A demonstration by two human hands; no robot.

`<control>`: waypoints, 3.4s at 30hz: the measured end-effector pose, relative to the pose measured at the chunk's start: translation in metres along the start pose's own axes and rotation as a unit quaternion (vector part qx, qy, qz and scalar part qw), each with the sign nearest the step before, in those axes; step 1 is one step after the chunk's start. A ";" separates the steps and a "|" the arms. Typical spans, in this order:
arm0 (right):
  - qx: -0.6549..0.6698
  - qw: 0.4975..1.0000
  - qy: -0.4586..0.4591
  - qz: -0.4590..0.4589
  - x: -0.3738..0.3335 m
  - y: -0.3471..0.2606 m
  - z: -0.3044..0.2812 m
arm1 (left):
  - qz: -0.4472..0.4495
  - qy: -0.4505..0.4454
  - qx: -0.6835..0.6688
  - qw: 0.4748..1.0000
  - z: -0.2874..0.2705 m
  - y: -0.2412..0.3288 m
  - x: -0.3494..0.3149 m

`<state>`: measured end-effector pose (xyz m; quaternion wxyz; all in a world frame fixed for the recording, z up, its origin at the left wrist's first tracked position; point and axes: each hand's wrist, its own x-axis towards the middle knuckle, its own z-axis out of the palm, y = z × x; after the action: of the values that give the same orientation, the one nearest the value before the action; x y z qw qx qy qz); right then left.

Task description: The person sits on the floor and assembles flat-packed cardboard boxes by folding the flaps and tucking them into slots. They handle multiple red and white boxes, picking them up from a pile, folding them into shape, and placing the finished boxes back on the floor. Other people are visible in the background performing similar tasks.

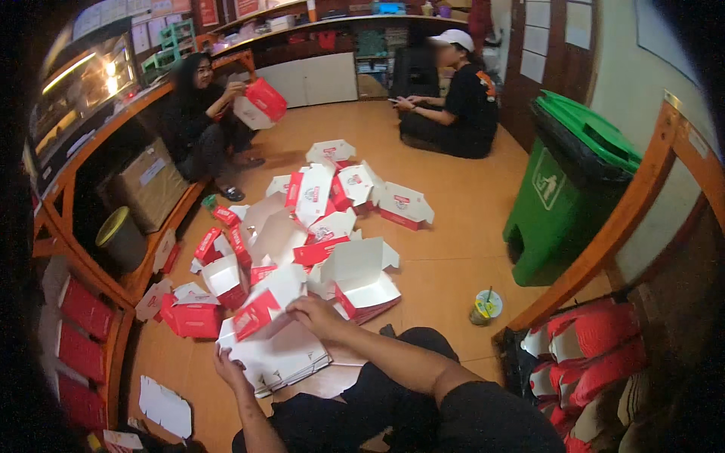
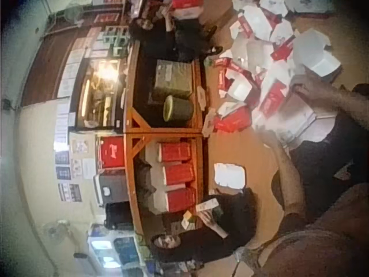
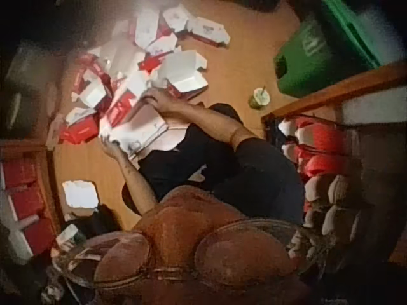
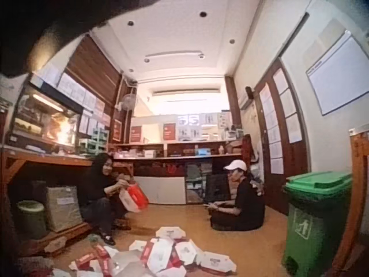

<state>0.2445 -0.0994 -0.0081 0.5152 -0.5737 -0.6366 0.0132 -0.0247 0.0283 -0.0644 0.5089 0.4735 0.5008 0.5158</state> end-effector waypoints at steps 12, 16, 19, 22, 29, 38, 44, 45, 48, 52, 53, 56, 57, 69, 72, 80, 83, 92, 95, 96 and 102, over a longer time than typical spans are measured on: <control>-0.071 0.960 -0.242 0.124 -0.009 0.013 0.005 | -0.048 -0.387 0.053 0.919 0.015 0.028 -0.034; -0.092 0.933 -0.286 0.200 -0.006 0.020 0.000 | 0.004 -0.433 0.073 0.898 0.025 0.037 -0.040; -0.088 0.933 -0.311 0.159 -0.017 0.019 0.011 | 0.133 -0.421 0.197 0.875 0.038 0.037 -0.056; -0.069 0.925 -0.343 0.148 -0.019 -0.001 0.017 | 0.194 -0.315 0.265 0.890 0.045 0.035 -0.071; 0.011 0.935 -0.320 0.150 -0.017 0.011 0.017 | 0.264 -0.191 0.225 0.918 0.049 0.032 -0.067; 0.019 0.939 -0.313 0.141 -0.014 0.005 0.011 | 0.283 -0.232 0.314 0.876 0.053 0.042 -0.075; -0.002 0.947 -0.298 0.120 -0.014 -0.001 0.019 | 0.282 -0.303 0.354 0.839 0.054 0.039 -0.076; -0.003 0.942 -0.311 0.125 -0.014 -0.001 0.020 | 0.275 -0.311 0.364 0.834 0.055 0.039 -0.076; -0.017 0.943 -0.311 0.115 -0.012 0.003 0.013 | 0.212 -0.276 0.358 0.867 0.055 0.034 -0.071; -0.010 0.988 -0.087 0.127 -0.002 -0.023 0.012 | 0.079 -0.310 0.273 0.907 0.025 0.004 -0.046; -0.064 0.994 -0.001 0.088 -0.003 -0.011 0.016 | 0.106 -0.303 0.300 0.898 0.023 0.009 -0.045; -0.045 0.991 -0.069 0.103 -0.014 0.020 0.024 | 0.012 -0.319 0.264 0.910 0.034 0.038 -0.055; -0.019 0.990 -0.097 0.105 -0.019 0.016 0.028 | -0.016 -0.328 0.226 0.917 0.033 0.039 -0.055; -0.036 0.975 -0.208 0.066 -0.009 0.003 0.034 | -0.084 -0.394 0.153 0.902 0.020 0.031 -0.044; 0.112 0.970 -0.193 0.099 -0.009 0.001 0.031 | -0.072 -0.385 0.165 0.905 0.018 0.025 -0.040; 0.050 0.979 -0.176 0.090 -0.011 0.007 0.038 | -0.058 -0.401 0.210 0.890 0.013 0.018 -0.035; 0.069 0.982 -0.154 0.090 -0.012 0.013 0.036 | -0.072 -0.383 0.211 0.896 0.016 0.031 -0.041; -0.034 0.987 -0.029 0.157 -0.027 0.026 0.066 | -0.067 -0.360 0.255 0.895 0.014 0.029 -0.036; 0.102 0.960 0.053 0.254 -0.040 0.065 0.085 | -0.074 -0.347 0.251 0.900 0.026 0.034 -0.039; 0.130 0.950 0.068 0.277 -0.041 0.066 0.086 | -0.077 -0.342 0.246 0.904 0.026 0.036 -0.039; -0.017 0.992 -0.121 0.011 -0.019 -0.005 0.049 | -0.060 -0.384 0.247 0.888 0.003 0.012 -0.039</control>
<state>0.2041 -0.0871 -0.0400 0.4244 -0.5835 -0.6880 0.0776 -0.0207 -0.0108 -0.0511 0.5580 0.7137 0.4055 0.1218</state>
